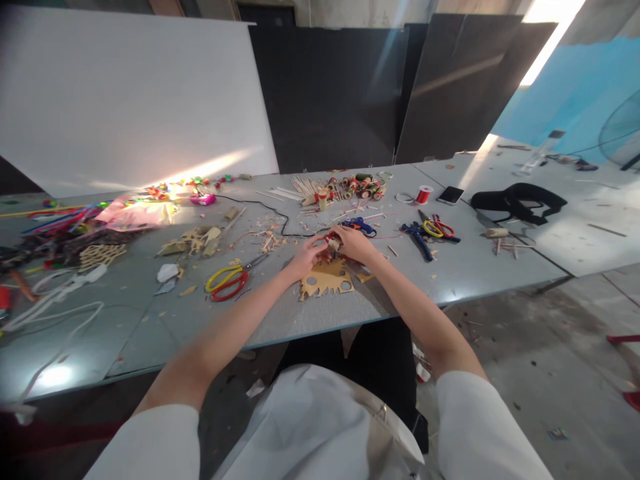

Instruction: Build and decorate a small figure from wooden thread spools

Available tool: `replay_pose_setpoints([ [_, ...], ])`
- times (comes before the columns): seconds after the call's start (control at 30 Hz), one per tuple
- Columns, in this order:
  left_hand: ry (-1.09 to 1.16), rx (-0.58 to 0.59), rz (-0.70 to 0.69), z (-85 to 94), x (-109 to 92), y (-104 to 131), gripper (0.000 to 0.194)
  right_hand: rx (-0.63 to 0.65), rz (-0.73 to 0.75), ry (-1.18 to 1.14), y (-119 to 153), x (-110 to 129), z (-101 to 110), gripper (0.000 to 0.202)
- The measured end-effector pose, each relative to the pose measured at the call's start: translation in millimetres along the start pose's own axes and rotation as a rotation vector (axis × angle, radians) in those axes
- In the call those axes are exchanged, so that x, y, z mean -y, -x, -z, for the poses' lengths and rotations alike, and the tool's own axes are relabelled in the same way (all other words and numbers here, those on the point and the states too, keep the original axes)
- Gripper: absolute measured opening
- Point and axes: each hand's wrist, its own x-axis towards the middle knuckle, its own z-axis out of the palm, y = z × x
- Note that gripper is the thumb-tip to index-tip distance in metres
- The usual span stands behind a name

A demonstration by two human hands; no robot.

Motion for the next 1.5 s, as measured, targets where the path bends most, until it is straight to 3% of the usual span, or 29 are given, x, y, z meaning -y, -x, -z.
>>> replay_pose_setpoints([
  [1.5, -0.025, 0.014, 0.005, 0.3, -2.0, -1.7, 0.050, 0.013, -0.038, -0.096, -1.9, 1.7, -1.5, 0.027],
])
